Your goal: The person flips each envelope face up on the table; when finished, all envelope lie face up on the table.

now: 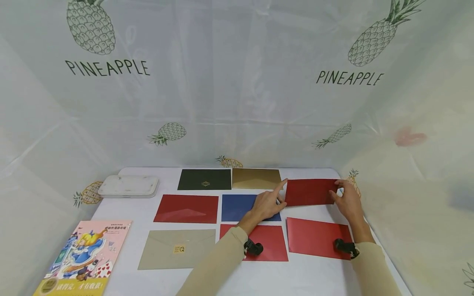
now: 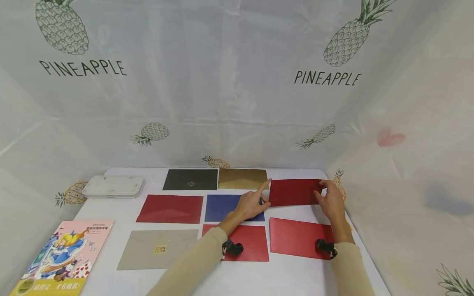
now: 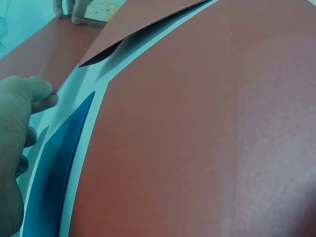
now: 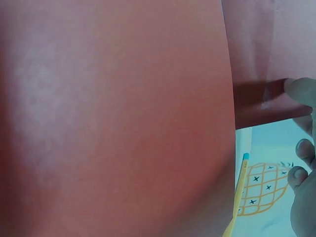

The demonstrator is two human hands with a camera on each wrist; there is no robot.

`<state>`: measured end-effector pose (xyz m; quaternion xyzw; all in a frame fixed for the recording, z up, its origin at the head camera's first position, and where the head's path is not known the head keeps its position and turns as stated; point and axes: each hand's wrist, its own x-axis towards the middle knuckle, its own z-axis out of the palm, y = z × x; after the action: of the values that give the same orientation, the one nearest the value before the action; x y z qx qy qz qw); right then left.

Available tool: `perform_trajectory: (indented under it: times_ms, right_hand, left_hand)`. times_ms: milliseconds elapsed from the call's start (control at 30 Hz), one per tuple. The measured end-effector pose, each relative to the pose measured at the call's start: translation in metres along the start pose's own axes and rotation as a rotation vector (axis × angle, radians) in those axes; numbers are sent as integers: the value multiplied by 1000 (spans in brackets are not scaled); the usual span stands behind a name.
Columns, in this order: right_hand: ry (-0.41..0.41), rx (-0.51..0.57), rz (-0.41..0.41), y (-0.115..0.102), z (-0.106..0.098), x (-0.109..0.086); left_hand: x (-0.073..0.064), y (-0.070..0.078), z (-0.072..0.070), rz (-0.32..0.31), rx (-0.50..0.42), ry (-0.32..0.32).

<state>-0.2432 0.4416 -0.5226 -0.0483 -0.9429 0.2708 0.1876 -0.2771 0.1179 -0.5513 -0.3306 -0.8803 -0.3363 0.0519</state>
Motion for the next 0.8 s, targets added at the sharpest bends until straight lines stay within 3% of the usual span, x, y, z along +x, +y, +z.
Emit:
perform_trajectory:
  times_ms: [200,500,800]
  right_hand:
    - [-101,-18,-27,0,1,-3]
    - [-117,-44,-93,1,3,-4]
    - [-188,-50,-117,7,-4,-8]
  left_hand:
    - [0,-2,0,2,48,-46]
    - [3,-3,3,-27,135,13]
    - [7,3,5,-75,190,-2]
